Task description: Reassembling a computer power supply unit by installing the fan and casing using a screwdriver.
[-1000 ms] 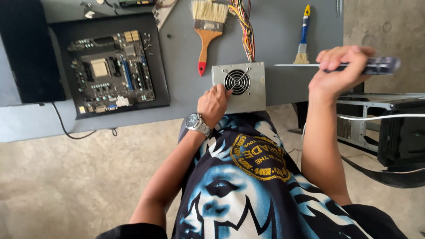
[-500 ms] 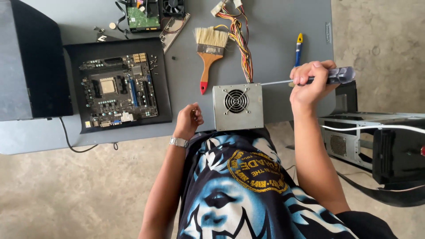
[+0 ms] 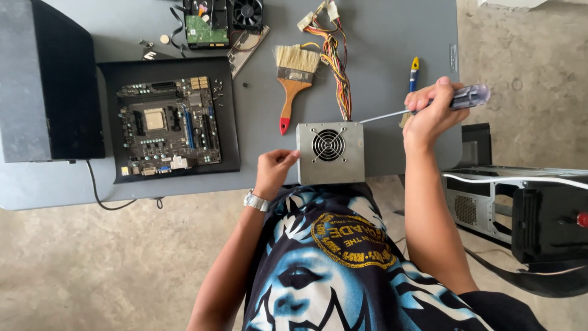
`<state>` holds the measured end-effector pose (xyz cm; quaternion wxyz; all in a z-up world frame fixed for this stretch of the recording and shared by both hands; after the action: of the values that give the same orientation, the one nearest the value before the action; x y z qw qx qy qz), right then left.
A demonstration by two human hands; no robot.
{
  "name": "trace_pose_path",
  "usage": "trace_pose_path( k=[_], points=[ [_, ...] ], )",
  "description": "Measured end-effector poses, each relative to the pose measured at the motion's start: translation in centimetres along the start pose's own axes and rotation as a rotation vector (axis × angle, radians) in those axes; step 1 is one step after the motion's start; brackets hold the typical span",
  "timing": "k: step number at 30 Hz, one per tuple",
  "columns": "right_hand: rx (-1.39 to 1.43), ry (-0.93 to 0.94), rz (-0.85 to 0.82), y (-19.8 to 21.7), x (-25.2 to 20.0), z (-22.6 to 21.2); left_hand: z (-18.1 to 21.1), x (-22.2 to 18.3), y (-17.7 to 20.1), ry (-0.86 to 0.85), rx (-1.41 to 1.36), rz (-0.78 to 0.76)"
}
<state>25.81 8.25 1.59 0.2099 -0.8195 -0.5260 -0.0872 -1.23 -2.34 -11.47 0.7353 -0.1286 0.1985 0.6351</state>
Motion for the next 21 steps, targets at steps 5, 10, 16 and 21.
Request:
trace_pose_path(
  k=[5,10,16,21],
  points=[
    [0.039,-0.03,-0.059,-0.6,1.1,0.8,5.6,0.0,-2.3,-0.127,0.277,-0.13],
    [0.163,-0.136,-0.559,0.7,0.5,2.4,6.6,2.5,-4.9,-0.17,0.704,-0.304],
    [0.374,-0.329,-1.11,-0.2,2.7,1.5,6.5,3.8,-6.3,-0.167,1.051,-0.329],
    [0.554,-0.346,-1.088,1.6,4.0,5.8,5.6,3.1,-6.7,-0.223,1.108,-0.322]
  ],
)
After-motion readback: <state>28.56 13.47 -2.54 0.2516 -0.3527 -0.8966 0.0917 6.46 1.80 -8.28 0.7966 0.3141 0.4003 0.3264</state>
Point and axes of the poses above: each hand's wrist, its own x-axis towards the middle knuckle, its own y-axis out of the back of the hand, z = x × y, the point moved 1 cm from there along x, towards the middle knuckle, and after that the axes turned 13 degrees about -z, right-handed, at the moved point
